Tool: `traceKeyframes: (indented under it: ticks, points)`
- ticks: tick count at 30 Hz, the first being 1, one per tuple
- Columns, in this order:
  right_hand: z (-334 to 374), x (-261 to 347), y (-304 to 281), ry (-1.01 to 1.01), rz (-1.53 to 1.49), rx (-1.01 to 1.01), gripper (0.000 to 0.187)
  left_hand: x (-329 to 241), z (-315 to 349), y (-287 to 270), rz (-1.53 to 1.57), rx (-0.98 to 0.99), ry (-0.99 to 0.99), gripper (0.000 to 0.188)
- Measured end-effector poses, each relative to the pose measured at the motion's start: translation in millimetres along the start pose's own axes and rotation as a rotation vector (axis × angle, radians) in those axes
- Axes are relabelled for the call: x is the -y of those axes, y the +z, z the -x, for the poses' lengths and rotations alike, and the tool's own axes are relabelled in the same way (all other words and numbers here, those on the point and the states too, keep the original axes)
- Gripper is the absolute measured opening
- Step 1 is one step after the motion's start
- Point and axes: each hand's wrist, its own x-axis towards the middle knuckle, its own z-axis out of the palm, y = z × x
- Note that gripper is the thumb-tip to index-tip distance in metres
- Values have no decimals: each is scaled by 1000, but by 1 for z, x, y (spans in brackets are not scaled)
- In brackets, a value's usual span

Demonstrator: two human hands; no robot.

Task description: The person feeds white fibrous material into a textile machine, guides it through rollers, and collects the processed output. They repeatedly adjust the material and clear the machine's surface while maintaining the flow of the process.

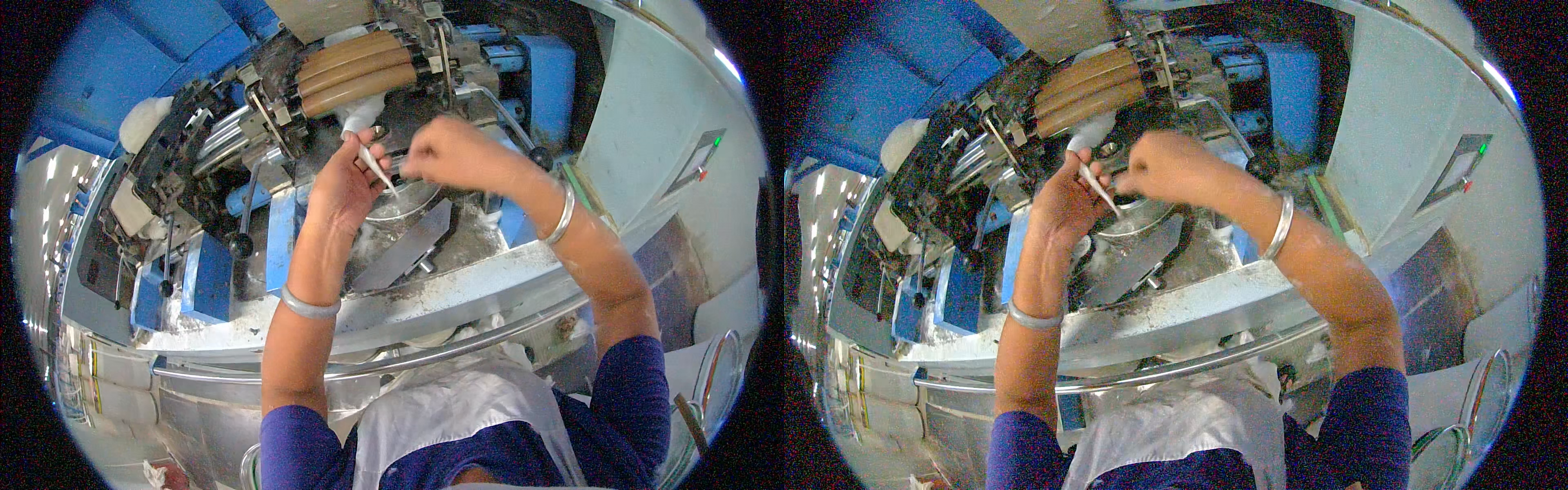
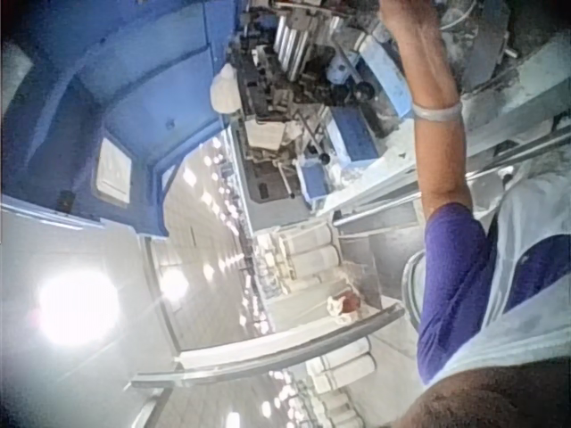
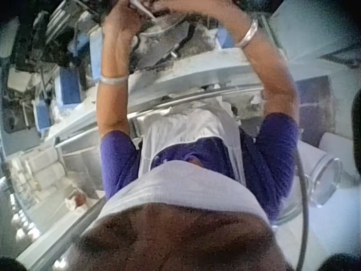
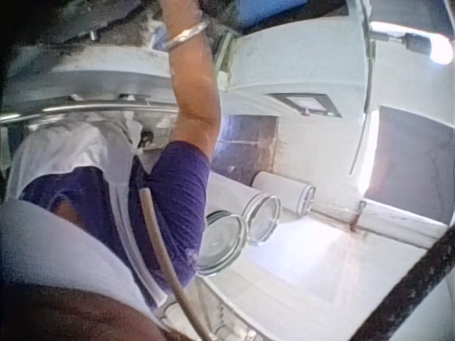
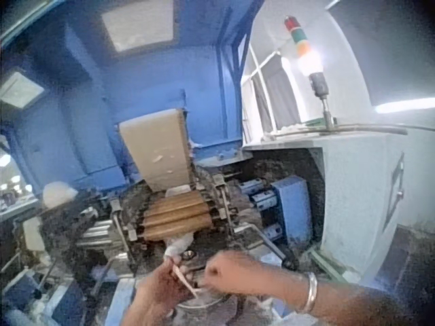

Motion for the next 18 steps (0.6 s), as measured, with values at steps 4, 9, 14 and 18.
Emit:
traceKeyframes:
  ticks: [4, 9, 14, 18]
  points:
    - [-27, 7, 6, 72, -258, -246, 38, 6, 3, -1, -6, 23, -72, 29]
    - [-58, 10, 26, 144, -785, -34, 30, 9, 6, -1, -117, 21, -106, 31]
    - [-69, 0, 28, 180, -1060, -45, 16, 16, 12, -7, -205, 33, -153, 33]
    - [-70, -8, 30, 130, -1016, -218, 15, 24, 23, -18, -319, 21, -146, 31]
